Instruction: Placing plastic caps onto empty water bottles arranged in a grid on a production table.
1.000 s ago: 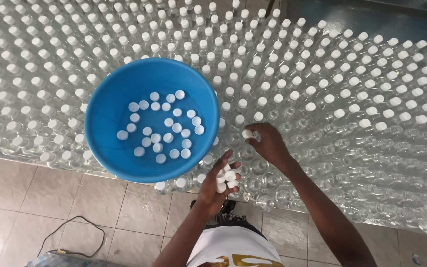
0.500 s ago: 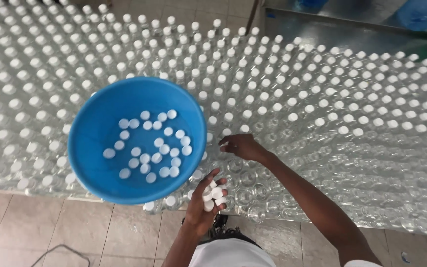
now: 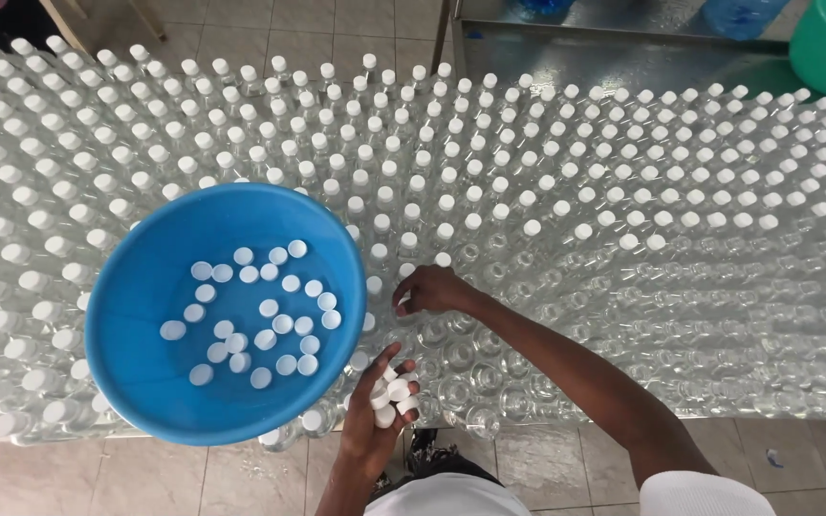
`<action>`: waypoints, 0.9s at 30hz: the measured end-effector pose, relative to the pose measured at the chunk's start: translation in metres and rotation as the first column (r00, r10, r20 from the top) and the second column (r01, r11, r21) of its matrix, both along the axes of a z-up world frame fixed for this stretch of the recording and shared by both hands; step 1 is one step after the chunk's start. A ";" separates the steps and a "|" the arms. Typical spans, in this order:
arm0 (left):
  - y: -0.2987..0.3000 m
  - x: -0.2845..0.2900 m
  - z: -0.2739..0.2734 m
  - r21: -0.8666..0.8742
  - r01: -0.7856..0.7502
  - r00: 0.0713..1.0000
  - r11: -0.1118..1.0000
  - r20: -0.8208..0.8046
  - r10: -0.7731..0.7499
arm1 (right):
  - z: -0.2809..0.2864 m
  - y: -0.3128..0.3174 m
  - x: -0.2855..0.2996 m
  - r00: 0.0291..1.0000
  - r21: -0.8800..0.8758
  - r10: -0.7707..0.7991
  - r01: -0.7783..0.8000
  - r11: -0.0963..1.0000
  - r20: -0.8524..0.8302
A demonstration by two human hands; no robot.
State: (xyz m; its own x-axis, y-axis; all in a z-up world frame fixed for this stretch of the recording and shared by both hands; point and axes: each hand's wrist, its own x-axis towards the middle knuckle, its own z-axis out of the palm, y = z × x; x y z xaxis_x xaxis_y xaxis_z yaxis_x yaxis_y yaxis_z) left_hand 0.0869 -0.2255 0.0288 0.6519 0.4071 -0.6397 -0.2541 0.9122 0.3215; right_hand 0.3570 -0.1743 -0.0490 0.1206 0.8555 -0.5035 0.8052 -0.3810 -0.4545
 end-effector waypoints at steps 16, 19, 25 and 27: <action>-0.006 -0.005 0.004 0.081 0.191 0.981 0.978 0.015 -0.193 | 0.097 -0.123 -0.072 0.901 0.471 0.170 0.043 0.881 -0.400; -0.010 0.003 0.003 0.134 0.275 0.958 0.952 0.045 -0.284 | 0.101 -0.134 -0.071 0.892 0.336 0.066 0.099 0.936 -0.447; -0.015 0.013 0.004 0.144 0.293 0.946 0.945 0.101 -0.309 | 0.074 -0.128 -0.014 0.862 0.361 -0.139 0.344 0.867 -0.488; -0.016 0.014 -0.006 0.037 0.196 0.977 0.980 0.080 -0.199 | 0.074 -0.116 0.016 0.930 0.477 -0.293 0.366 0.799 -0.223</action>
